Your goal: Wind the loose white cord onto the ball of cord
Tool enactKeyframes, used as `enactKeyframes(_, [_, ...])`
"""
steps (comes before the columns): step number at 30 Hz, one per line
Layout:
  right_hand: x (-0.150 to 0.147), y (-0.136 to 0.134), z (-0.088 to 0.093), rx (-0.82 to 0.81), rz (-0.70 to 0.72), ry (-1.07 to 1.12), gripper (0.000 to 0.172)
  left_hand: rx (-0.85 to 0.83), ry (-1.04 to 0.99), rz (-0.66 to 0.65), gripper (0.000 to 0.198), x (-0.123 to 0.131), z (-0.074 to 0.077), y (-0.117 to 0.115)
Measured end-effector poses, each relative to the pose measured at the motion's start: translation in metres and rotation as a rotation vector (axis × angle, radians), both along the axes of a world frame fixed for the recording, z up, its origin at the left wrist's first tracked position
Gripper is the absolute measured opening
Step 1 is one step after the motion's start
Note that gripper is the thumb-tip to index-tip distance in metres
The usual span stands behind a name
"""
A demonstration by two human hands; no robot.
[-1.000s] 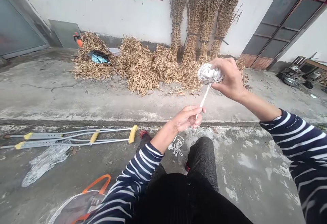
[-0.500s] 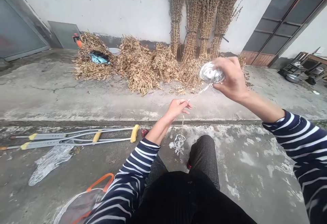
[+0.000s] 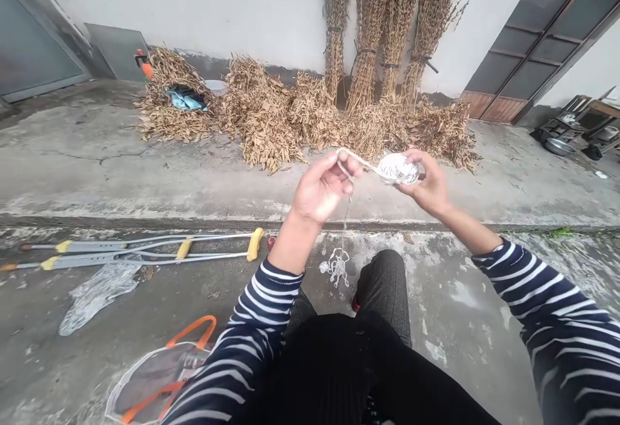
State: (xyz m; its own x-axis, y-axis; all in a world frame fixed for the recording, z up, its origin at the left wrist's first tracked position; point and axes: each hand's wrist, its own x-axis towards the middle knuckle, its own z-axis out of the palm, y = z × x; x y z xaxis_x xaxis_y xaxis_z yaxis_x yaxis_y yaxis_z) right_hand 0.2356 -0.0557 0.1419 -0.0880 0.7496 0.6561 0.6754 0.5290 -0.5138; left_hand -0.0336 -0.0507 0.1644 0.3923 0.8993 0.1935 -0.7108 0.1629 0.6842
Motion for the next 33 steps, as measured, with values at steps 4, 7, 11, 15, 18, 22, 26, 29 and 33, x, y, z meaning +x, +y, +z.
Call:
enactKeyframes(4, [-0.017,-0.019,-0.017,-0.198,0.09,0.191,0.047,-0.031,-0.024,0.091,0.028,0.008,0.018,0.01])
enactKeyframes(7, [-0.025,-0.028,-0.021,-0.297,0.142,0.263,0.052,-0.045,-0.085,0.112,0.037,0.014,0.023,0.021])
enactKeyframes(11, [-0.027,-0.034,-0.021,-0.414,0.222,0.27,0.058,-0.07,-0.141,0.128,0.041,0.022,0.022,0.039])
enactKeyframes(15, [-0.027,-0.041,-0.016,-0.516,0.3,0.129,0.064,-0.102,-0.109,0.098,0.038,0.031,0.013,0.059])
enactKeyframes(18, [-0.027,-0.047,-0.01,-0.52,0.344,0.014,0.07,-0.15,-0.006,0.073,0.03,0.038,-0.005,0.075])
enactKeyframes(22, [-0.027,-0.051,-0.008,-0.541,0.384,-0.008,0.061,-0.177,0.153,-0.002,0.013,0.033,-0.042,0.092])
enactKeyframes(26, [-0.024,-0.05,-0.009,-0.628,0.391,0.253,0.06,-0.14,0.38,-0.146,0.012,0.011,-0.076,0.107])
enactKeyframes(29, [-0.022,-0.048,-0.004,-0.704,0.406,0.426,0.068,-0.07,0.663,-0.256,0.018,-0.004,-0.096,0.117])
enactKeyframes(33, [-0.022,-0.044,0.007,-0.815,0.462,0.57,0.067,0.088,0.844,-0.308,0.025,-0.002,-0.104,0.109])
